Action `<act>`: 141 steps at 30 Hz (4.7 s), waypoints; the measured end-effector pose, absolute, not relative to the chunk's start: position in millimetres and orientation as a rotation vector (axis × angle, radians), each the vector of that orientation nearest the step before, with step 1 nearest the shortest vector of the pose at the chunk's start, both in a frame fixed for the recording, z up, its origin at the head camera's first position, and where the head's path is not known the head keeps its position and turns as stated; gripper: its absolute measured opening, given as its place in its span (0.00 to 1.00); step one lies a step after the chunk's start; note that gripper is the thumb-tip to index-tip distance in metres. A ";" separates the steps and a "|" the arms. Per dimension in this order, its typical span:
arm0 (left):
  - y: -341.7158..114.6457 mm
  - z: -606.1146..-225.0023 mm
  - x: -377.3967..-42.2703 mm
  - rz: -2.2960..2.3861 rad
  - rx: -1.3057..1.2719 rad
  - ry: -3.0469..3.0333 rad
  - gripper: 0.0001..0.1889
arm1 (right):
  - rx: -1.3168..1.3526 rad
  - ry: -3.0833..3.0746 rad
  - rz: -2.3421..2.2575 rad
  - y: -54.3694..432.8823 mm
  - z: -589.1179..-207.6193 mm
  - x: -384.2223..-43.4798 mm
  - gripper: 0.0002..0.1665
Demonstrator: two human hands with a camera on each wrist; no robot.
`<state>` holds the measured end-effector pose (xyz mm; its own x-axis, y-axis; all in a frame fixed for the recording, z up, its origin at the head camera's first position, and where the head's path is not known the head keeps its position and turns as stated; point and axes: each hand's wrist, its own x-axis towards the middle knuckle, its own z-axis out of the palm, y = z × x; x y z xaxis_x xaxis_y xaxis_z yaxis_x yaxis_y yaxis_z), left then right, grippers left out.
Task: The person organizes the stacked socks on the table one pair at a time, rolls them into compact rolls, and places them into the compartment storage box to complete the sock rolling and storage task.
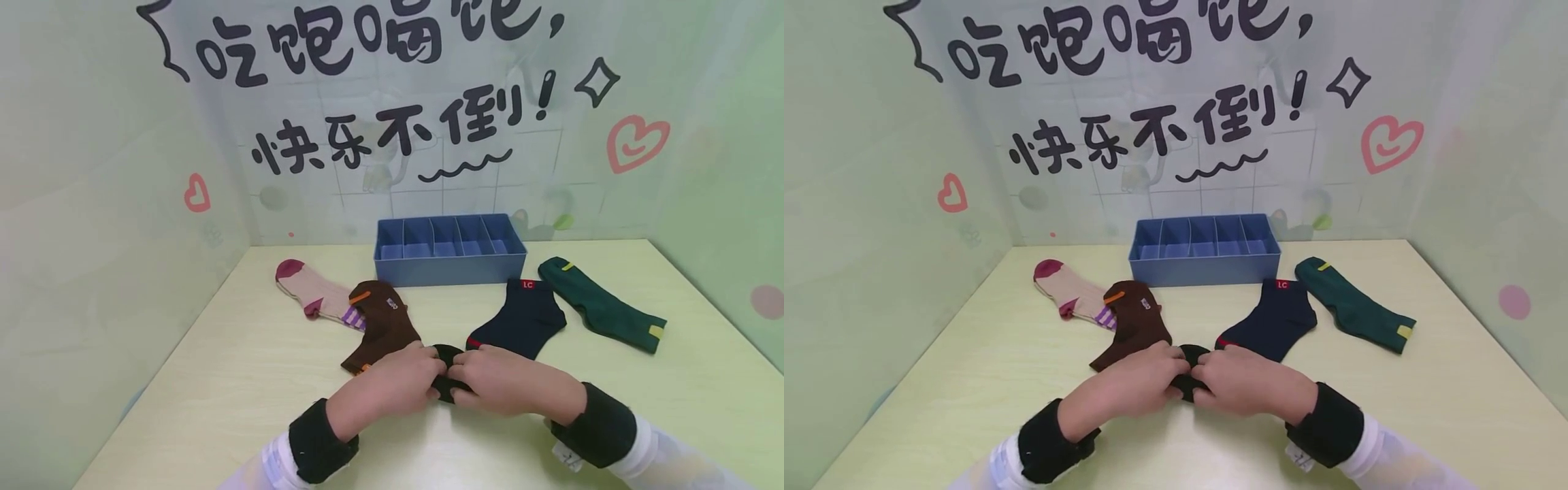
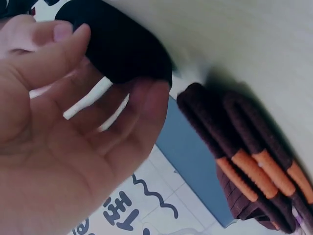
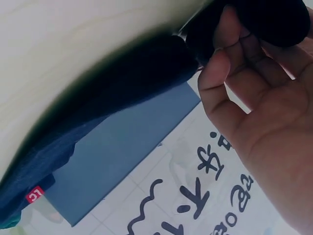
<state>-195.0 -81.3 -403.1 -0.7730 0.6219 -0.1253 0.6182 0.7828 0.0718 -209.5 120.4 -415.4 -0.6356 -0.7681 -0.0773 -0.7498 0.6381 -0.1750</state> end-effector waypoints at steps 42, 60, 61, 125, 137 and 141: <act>-77.8 -409.1 -196.9 0.022 0.888 3.062 0.04 | -1.017 2.667 -0.624 119.3 -406.0 -206.2 0.12; -78.6 -400.7 -196.6 0.068 0.942 2.873 0.07 | -0.906 2.608 -0.632 123.3 -403.5 -212.6 0.09; -78.3 -401.1 -197.1 0.080 0.949 2.865 0.07 | -0.923 2.603 -0.636 123.3 -403.5 -212.8 0.07; -87.6 -392.1 -214.0 0.900 0.723 2.823 0.12 | -0.882 2.776 -1.006 113.9 -403.0 -207.9 0.09; -103.6 -396.8 -229.7 0.846 0.467 2.960 0.23 | -0.595 2.908 -1.003 139.4 -373.1 -250.3 0.25; -108.0 -393.6 -229.3 0.572 0.455 3.024 0.15 | -0.441 2.981 -1.072 158.3 -354.7 -285.8 0.29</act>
